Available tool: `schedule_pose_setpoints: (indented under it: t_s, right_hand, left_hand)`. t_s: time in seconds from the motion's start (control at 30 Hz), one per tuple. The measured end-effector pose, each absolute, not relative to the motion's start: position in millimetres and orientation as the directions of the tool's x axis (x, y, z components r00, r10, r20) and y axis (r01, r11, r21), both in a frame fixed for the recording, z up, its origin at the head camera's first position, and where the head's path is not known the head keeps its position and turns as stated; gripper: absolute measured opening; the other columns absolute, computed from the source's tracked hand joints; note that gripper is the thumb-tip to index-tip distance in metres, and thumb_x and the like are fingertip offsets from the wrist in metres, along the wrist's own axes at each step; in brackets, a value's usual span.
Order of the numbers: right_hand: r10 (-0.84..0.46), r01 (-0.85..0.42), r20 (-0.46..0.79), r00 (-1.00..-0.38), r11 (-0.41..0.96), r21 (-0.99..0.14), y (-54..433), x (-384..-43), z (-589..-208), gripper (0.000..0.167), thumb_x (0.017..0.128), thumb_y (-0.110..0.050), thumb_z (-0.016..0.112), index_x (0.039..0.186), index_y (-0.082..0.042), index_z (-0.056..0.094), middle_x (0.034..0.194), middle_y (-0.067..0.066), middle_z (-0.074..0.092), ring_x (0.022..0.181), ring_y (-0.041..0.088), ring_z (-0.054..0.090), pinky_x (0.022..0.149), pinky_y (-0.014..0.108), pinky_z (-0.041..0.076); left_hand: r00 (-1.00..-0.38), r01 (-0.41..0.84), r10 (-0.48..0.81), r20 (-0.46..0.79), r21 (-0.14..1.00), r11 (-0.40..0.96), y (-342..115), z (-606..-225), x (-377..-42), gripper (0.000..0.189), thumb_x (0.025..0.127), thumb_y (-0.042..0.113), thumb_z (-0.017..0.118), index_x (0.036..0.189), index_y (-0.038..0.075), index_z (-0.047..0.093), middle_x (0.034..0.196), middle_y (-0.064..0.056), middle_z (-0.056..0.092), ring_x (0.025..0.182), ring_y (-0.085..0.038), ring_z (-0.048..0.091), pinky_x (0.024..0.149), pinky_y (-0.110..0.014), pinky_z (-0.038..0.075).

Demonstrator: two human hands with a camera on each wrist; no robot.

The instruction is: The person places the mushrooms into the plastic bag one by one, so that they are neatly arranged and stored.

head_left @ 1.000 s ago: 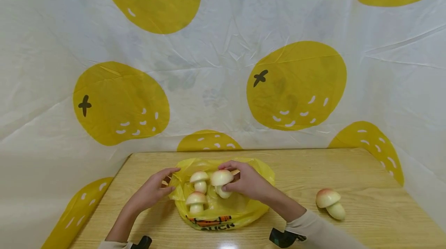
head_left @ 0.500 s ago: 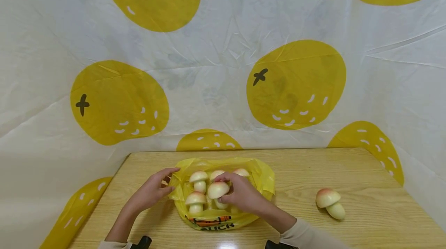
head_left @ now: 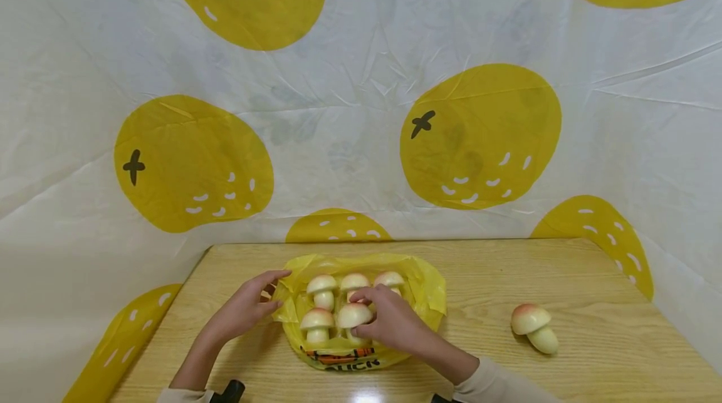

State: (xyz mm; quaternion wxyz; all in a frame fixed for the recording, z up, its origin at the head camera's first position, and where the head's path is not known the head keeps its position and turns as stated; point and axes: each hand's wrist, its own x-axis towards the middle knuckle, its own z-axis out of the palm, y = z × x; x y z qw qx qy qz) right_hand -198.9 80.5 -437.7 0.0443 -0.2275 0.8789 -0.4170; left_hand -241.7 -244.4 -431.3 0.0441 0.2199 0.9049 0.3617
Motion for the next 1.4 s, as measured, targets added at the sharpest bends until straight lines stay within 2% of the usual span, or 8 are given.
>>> schedule_pose_setpoints:
  t_s: [0.3,0.53,0.63,0.8,0.87,1.1,1.3,1.4]
  right_hand:
    - [-0.44,-0.367,0.084,-0.894,0.613,-0.7,82,-196,-440,0.043,0.083,-0.027,0.084,0.118,-0.011,0.066,0.113,0.006,0.061,0.098,0.024,0.062,0.074,0.033,0.051]
    - [-0.469,-0.375,0.065,-0.881,0.607,-0.7,87,-191,-432,0.044,0.084,-0.022,0.083,0.122,-0.009,0.064,0.111,0.006,0.057,0.078,0.007,0.059,0.064,0.025,0.049]
    - [-0.478,-0.377,0.064,-0.876,0.595,-0.71,89,-188,-427,0.043,0.084,-0.017,0.082,0.122,-0.007,0.064,0.113,0.008,0.056,0.078,0.005,0.06,0.061,0.023,0.049]
    - [-0.491,-0.377,0.06,-0.869,0.579,-0.723,91,-189,-426,0.042,0.085,-0.014,0.081,0.123,-0.007,0.064,0.123,0.012,0.058,0.075,0.003,0.061,0.065,0.024,0.051]
    - [-0.495,-0.381,0.054,-0.867,0.59,-0.712,91,-190,-428,0.042,0.086,-0.016,0.081,0.123,-0.008,0.064,0.124,0.011,0.06,0.076,0.003,0.06,0.068,0.025,0.051]
    - [-0.49,-0.41,0.069,-0.869,0.636,-0.653,86,-193,-435,0.045,0.084,-0.024,0.083,0.122,-0.01,0.064,0.115,0.003,0.062,0.101,0.023,0.061,0.079,0.034,0.052]
    - [-0.478,-0.396,0.057,-0.877,0.65,-0.648,85,-194,-438,0.052,0.081,-0.03,0.086,0.123,-0.01,0.062,0.112,0.002,0.059,0.098,0.02,0.059,0.076,0.033,0.051]
    - [-0.471,-0.393,0.059,-0.88,0.653,-0.648,84,-194,-438,0.051,0.081,-0.032,0.085,0.121,-0.01,0.062,0.109,0.002,0.057,0.092,0.016,0.056,0.073,0.031,0.049]
  left_hand:
    - [-0.896,0.373,0.437,0.081,0.672,0.64,-246,-432,-242,0.053,0.099,0.007,0.066,0.149,0.006,0.049,0.139,-0.017,0.056,0.106,-0.023,0.056,0.084,-0.043,0.052]
    - [-0.895,0.374,0.439,0.082,0.676,0.635,-246,-431,-242,0.053,0.099,0.008,0.066,0.149,0.006,0.049,0.14,-0.017,0.056,0.106,-0.023,0.056,0.085,-0.043,0.052]
    - [-0.896,0.37,0.437,0.08,0.678,0.635,-245,-431,-242,0.053,0.099,0.008,0.066,0.149,0.006,0.049,0.139,-0.017,0.056,0.106,-0.024,0.056,0.085,-0.043,0.052]
    - [-0.897,0.366,0.435,0.076,0.679,0.636,-245,-430,-242,0.054,0.099,0.008,0.066,0.149,0.006,0.049,0.14,-0.017,0.056,0.106,-0.023,0.056,0.085,-0.044,0.052]
    - [-0.897,0.366,0.434,0.076,0.68,0.636,-244,-430,-242,0.054,0.099,0.008,0.066,0.149,0.006,0.049,0.14,-0.017,0.056,0.106,-0.023,0.055,0.085,-0.044,0.052]
    - [-0.899,0.357,0.432,0.068,0.686,0.634,-244,-430,-241,0.054,0.098,0.008,0.066,0.15,0.006,0.049,0.141,-0.018,0.054,0.107,-0.024,0.055,0.086,-0.043,0.052]
    - [-0.901,0.355,0.428,0.07,0.687,0.635,-244,-430,-241,0.054,0.098,0.008,0.066,0.149,0.005,0.049,0.141,-0.018,0.055,0.107,-0.024,0.055,0.086,-0.044,0.052]
    - [-0.901,0.356,0.429,0.071,0.686,0.635,-245,-430,-241,0.054,0.099,0.008,0.066,0.149,0.006,0.049,0.14,-0.018,0.055,0.107,-0.024,0.055,0.086,-0.044,0.052]
